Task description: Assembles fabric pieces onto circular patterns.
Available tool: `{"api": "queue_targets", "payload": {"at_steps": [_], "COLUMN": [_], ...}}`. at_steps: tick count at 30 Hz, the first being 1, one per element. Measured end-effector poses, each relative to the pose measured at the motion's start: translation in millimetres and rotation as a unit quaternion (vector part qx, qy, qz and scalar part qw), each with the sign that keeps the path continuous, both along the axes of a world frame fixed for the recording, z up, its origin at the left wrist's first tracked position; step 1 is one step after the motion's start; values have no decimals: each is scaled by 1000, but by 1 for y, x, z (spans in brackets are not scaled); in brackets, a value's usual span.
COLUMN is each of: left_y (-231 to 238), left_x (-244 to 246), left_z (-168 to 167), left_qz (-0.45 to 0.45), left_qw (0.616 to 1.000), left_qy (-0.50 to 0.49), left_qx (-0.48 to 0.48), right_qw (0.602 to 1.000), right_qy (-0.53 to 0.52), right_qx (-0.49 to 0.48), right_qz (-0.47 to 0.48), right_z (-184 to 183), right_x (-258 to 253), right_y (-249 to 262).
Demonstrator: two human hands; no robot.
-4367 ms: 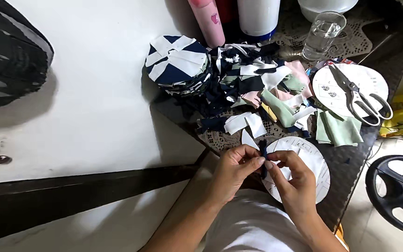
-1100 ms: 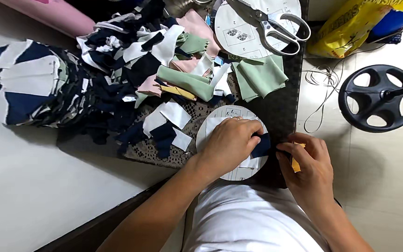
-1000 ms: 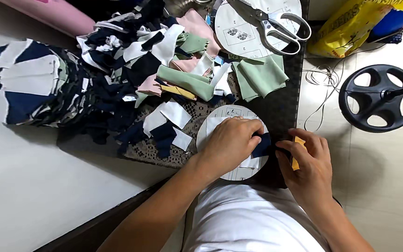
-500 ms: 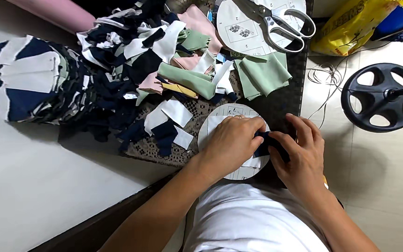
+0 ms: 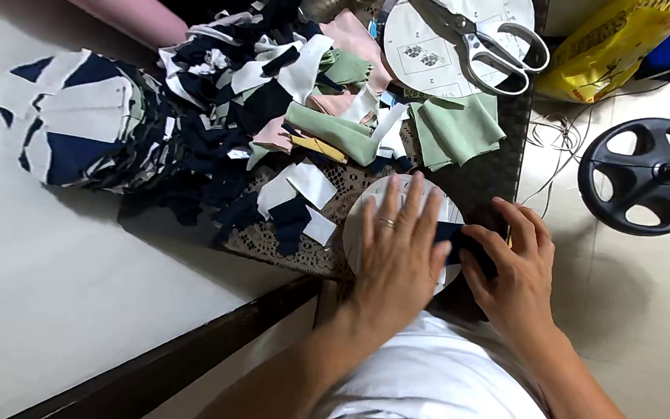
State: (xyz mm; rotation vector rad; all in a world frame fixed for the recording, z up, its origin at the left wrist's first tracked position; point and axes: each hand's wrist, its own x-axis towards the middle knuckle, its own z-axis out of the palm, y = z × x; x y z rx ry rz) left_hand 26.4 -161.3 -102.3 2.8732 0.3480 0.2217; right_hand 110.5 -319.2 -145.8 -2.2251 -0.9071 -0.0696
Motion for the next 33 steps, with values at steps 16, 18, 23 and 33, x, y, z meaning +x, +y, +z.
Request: {"api": "queue_targets", "payload": {"at_steps": [16, 18, 23, 33], "left_y": [43, 42, 51, 138], "left_x": [7, 7, -7, -74], "left_z": [-20, -19, -6, 20], "left_qz": [-234, -230, -136, 134], "left_qw": [970, 971, 985, 990], "left_qy": [56, 53, -75, -30], "left_qx": [-36, -40, -82, -42], "right_qw": [997, 996, 996, 992], "right_qy": [-38, -44, -41, -59], "right_qx": [56, 63, 54, 62], "right_qz": [29, 36, 61, 91], "right_z": [13, 14, 16, 21], "right_x": [-6, -5, -8, -14], "right_y": [-16, -15, -6, 17]}}
